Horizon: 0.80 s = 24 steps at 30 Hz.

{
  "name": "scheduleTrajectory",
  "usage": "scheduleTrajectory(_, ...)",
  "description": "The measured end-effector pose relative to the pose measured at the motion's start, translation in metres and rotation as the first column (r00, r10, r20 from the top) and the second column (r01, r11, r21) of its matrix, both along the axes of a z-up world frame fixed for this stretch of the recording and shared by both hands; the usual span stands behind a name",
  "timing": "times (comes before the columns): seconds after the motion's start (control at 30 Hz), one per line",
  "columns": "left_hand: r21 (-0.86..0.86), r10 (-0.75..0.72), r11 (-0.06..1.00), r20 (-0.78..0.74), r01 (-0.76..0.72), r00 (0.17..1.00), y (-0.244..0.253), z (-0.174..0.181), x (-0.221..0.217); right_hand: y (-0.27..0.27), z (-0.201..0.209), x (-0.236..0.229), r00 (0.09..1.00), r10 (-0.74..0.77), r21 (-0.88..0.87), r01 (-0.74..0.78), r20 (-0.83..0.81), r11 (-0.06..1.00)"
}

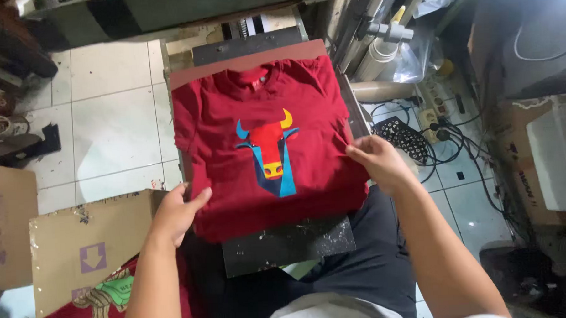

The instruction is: The person folds a red t-shirt with a teddy bear graphic on a flat surface. They smooth the fabric, fold the sleeves and bottom, and then fold the shirt in half. The person also briefly handles a dark blue cloth.

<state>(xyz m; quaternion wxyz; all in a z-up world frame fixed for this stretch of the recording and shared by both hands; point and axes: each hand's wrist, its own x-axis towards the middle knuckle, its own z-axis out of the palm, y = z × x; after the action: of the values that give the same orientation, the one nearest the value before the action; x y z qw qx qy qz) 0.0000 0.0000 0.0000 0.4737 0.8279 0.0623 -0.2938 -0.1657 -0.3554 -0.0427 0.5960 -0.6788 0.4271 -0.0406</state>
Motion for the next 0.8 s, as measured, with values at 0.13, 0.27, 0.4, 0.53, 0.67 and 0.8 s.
scheduleTrajectory(0.13, 0.021, 0.061, 0.998, 0.030, -0.062, 0.998, -0.017, -0.022, 0.022, 0.007, 0.008, 0.026, 0.997, 0.046, -0.096, -0.052, -0.061, 0.994)
scheduleTrajectory(0.27, -0.034, 0.115, 0.993, 0.166, -0.111, 0.979, -0.013, -0.046, 0.036, 0.007, -0.006, 0.039, 0.988, -0.131, 0.132, 0.120, 0.082, 0.984)
scheduleTrajectory(0.4, -0.381, 0.276, 0.897, 0.090, -0.223, 0.957, 0.001, -0.036, 0.028, -0.023, -0.011, 0.018, 0.973, -0.227, 0.351, 0.200, 0.036, 0.915)
scheduleTrajectory(0.53, -0.324, 0.239, 0.918, -0.014, -0.231, 0.971, -0.016, 0.000, 0.016, -0.013, -0.009, 0.024, 0.987, -0.160, 0.371, 0.143, 0.015, 0.918)
scheduleTrajectory(0.67, -0.352, 0.249, 0.905, -0.017, -0.239, 0.968, -0.022, -0.024, 0.036, -0.034, -0.051, 0.040, 0.962, -0.233, 0.457, 0.145, 0.141, 0.878)
scheduleTrajectory(0.8, -0.529, 0.365, 0.786, -0.018, -0.318, 0.931, -0.022, -0.026, 0.042, -0.038, -0.044, 0.043, 0.900, -0.316, 0.521, 0.123, 0.301, 0.845)
